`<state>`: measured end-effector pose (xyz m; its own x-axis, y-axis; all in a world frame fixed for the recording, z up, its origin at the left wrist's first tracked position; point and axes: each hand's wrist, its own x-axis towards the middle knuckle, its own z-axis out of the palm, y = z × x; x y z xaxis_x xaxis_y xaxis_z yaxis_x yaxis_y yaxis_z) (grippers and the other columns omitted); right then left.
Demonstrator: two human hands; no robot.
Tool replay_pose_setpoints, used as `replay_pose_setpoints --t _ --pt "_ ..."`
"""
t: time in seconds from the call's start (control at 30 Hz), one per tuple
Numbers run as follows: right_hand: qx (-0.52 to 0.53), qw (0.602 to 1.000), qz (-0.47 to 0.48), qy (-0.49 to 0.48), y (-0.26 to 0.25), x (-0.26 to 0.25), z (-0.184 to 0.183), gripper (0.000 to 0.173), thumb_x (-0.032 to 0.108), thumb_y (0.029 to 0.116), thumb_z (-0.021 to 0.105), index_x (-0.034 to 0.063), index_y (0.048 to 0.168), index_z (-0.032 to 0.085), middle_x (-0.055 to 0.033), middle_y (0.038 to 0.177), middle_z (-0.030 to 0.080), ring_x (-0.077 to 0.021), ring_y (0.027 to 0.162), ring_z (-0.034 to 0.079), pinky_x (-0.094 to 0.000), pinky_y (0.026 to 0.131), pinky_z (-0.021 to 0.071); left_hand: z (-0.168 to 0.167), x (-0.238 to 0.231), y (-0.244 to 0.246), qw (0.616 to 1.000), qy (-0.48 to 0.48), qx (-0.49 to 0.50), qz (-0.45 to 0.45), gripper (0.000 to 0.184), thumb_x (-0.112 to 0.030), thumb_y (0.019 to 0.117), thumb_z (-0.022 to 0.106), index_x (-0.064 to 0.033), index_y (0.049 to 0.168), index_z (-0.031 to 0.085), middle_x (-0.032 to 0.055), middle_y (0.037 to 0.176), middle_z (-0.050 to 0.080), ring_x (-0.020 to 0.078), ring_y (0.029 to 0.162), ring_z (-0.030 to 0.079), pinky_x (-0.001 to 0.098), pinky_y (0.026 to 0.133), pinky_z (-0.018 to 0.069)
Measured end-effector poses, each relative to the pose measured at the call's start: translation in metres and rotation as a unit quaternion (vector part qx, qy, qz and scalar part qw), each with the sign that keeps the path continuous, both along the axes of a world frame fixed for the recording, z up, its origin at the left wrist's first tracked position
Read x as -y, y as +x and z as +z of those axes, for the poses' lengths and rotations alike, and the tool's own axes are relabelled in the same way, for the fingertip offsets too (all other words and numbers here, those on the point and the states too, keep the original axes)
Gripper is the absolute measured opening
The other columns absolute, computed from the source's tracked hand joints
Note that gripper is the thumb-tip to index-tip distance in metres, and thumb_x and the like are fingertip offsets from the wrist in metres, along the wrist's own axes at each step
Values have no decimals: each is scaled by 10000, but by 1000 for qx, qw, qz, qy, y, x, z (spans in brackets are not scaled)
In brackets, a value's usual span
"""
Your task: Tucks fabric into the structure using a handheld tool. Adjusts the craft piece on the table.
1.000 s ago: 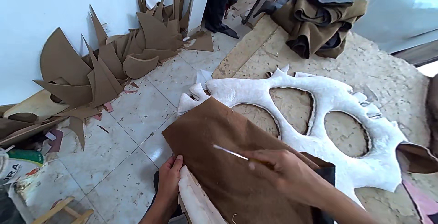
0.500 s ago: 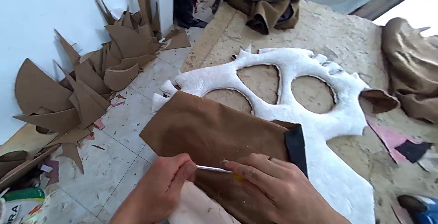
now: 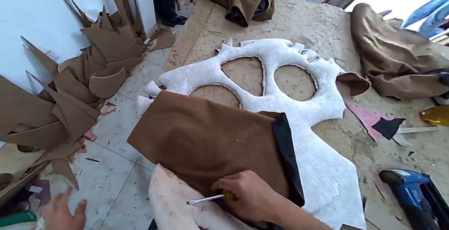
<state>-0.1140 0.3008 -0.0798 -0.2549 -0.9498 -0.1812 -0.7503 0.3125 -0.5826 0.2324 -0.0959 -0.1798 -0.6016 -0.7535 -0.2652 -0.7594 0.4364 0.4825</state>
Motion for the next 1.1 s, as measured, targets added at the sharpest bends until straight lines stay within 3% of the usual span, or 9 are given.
replay_pose_setpoints --t 0.1,0.2,0.3,0.43,0.53,0.7,0.9,1.0,1.1 --pt "-23 1000 -4 19 1 2 -6 228 280 856 686 279 1070 767 7 784 743 -210 654 707 -501 535 542 -27 -59 10 991 128 15 20 522 -231 1010 594 71 1429 517 359 1470 470 504 1274 558 631 1046 478" --pt "-50 998 -21 38 4 2 -10 146 312 853 688 264 959 776 12 772 744 -208 663 713 -500 531 539 -38 -97 -7 971 232 -2 61 408 -156 1026 568 33 1388 565 262 1411 572 367 1160 673 534 1006 548" --pt "-76 996 -23 40 6 0 -11 101 280 819 692 230 881 753 13 738 723 -199 636 699 -486 506 527 -40 -104 -38 965 249 -65 57 342 -168 1028 553 3 1314 628 181 1311 668 277 1082 715 482 964 578" --pt "-120 992 -23 20 10 -4 -10 157 221 761 709 188 912 730 -5 757 718 -207 625 697 -469 493 536 -12 -85 -91 970 194 -142 -13 345 -253 1025 512 -67 1269 671 90 1219 716 203 976 728 439 883 602" --pt "-142 989 -23 -19 11 -9 -14 175 237 783 693 217 953 729 23 792 727 -171 629 697 -431 480 540 7 -68 -119 964 191 -183 -32 377 -335 999 485 -118 1227 692 21 1165 739 152 957 729 383 840 608" --pt "-114 993 -26 14 8 -8 -8 202 218 803 717 242 1001 755 14 800 745 -201 649 710 -471 509 544 5 -52 -136 942 252 -223 -4 303 -215 1011 495 -60 1183 691 65 1132 742 189 962 740 369 829 625" --pt "-23 978 45 205 -3 18 19 219 202 860 686 98 1053 681 -130 796 690 -350 731 688 -555 608 506 -2 -53 -139 922 330 -189 78 341 -169 1091 373 4 1182 654 108 1111 738 207 916 746 356 778 631" --pt "-4 985 69 158 -13 14 17 231 193 826 714 95 1027 658 -104 704 645 -317 636 661 -512 553 497 5 -49 -145 923 329 -171 99 397 -194 1108 309 11 1192 639 106 1108 738 197 907 746 348 773 627" --pt "196 974 -2 112 -35 7 21 202 212 951 668 77 1099 695 -101 779 677 -262 681 658 -490 634 535 18 -38 -160 923 314 -185 120 418 -220 1113 286 16 1201 619 100 1085 729 195 877 740 354 759 627"
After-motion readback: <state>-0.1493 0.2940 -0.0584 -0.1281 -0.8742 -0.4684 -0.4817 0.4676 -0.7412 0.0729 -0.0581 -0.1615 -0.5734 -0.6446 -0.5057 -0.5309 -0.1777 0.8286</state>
